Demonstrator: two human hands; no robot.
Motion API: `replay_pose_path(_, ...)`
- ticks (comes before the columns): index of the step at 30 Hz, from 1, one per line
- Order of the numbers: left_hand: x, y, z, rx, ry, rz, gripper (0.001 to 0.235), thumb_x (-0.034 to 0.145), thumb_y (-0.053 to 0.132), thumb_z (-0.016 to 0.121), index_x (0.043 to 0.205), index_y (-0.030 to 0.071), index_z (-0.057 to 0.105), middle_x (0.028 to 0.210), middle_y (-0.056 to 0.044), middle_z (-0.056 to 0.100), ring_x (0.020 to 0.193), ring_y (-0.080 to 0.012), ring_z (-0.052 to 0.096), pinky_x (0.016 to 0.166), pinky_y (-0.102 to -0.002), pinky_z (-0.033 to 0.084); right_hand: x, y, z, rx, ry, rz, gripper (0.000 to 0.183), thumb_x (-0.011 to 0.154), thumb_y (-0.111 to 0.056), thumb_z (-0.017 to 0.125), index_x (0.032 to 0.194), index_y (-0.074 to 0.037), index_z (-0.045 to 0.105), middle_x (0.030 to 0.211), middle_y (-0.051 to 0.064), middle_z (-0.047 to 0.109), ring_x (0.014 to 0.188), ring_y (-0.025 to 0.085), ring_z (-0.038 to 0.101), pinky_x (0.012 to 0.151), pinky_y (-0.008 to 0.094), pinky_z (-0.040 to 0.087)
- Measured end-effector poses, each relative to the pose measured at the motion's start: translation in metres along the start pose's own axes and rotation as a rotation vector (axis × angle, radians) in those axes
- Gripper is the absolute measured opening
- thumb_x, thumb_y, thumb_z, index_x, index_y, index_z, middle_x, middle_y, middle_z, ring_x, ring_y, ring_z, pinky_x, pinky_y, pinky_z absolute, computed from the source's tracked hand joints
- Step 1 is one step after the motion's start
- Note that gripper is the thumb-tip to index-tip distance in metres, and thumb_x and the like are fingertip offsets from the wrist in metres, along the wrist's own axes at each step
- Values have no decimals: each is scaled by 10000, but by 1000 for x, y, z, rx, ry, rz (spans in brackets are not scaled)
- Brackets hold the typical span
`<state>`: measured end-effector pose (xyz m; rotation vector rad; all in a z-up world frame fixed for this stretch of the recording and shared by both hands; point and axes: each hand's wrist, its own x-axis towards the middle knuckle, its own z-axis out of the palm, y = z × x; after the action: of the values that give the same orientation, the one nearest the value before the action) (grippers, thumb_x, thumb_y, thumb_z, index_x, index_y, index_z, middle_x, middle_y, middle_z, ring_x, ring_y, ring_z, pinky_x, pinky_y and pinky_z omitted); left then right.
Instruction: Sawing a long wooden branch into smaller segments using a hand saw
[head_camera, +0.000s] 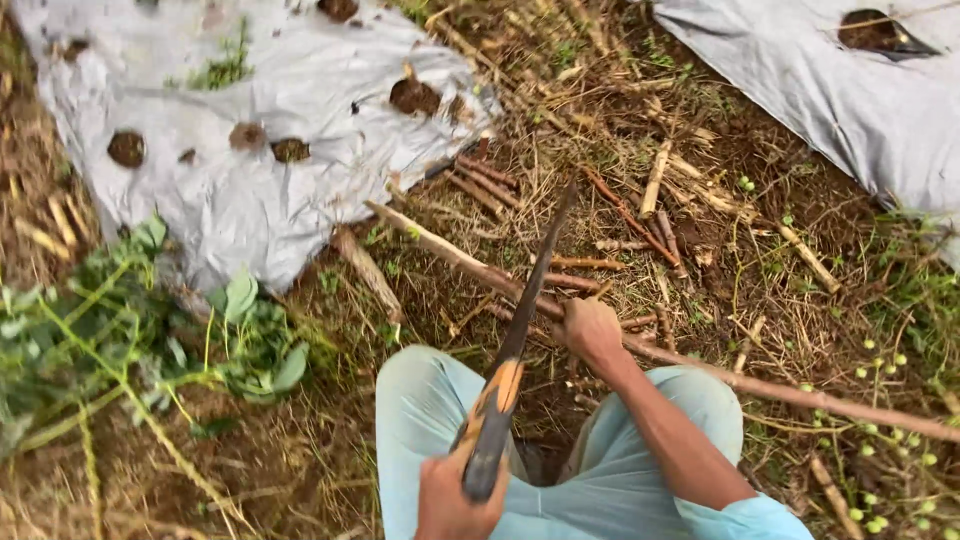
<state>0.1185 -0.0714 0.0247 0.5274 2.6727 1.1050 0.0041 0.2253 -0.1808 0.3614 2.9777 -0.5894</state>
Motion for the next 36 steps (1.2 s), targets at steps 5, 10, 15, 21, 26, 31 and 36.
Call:
replay_pose_path(5,3,39,-15,-188,70,23,103,726,83,756,666,73,673,488,-14,649,328,-166,497,338,-317,410,-6,0,-15,-5,-38,16,415,979,-355,635,631,-128,639,454,-66,453,330,58,315,293,259,248)
replay_pose_path(10,-26,27,-30,-213,47,-131,107,673,125,757,759,74,795,441,3,682,302,-145,549,362,-269,461,-22,1,16,3,-6,-22,534,936,-547,714,647,-138,526,527,-58,431,409,91,330,349,282,304)
replay_pose_path(15,7,41,-8,-228,-46,-34,79,767,51,747,703,13,719,461,-6,648,269,-117,461,221,-278,353,-40,-12,-15,-27,41,0,388,900,-348,684,605,-102,635,440,-12,514,317,159,388,323,350,322)
replay_pose_path(21,-56,-41,-4,130,32,-110,292,693,286,794,948,146,823,545,75,795,394,-97,716,629,-216,522,-54,-25,-2,18,6,-1,310,951,-355,643,732,-158,742,443,-70,513,313,105,390,305,311,328)
replay_pose_path(26,4,40,-7,-76,33,-29,107,732,115,775,768,14,768,407,14,554,304,-118,393,325,-299,331,-50,-22,12,2,23,-6,399,998,-369,592,664,-155,628,462,-78,490,321,87,357,278,286,297)
replay_pose_path(31,-18,24,-10,-55,10,51,67,728,99,757,699,48,725,399,22,602,259,-107,447,295,-274,342,-43,-21,-18,-5,-85,-6,313,944,-281,685,692,-94,686,487,-26,556,336,106,412,281,288,316)
replay_pose_path(36,-31,29,-16,-39,105,-29,239,696,118,739,887,-18,789,413,-11,629,289,-100,509,324,-246,412,-40,-29,-32,19,-83,66,339,990,-352,682,743,-121,714,494,-54,521,351,114,414,278,295,359)
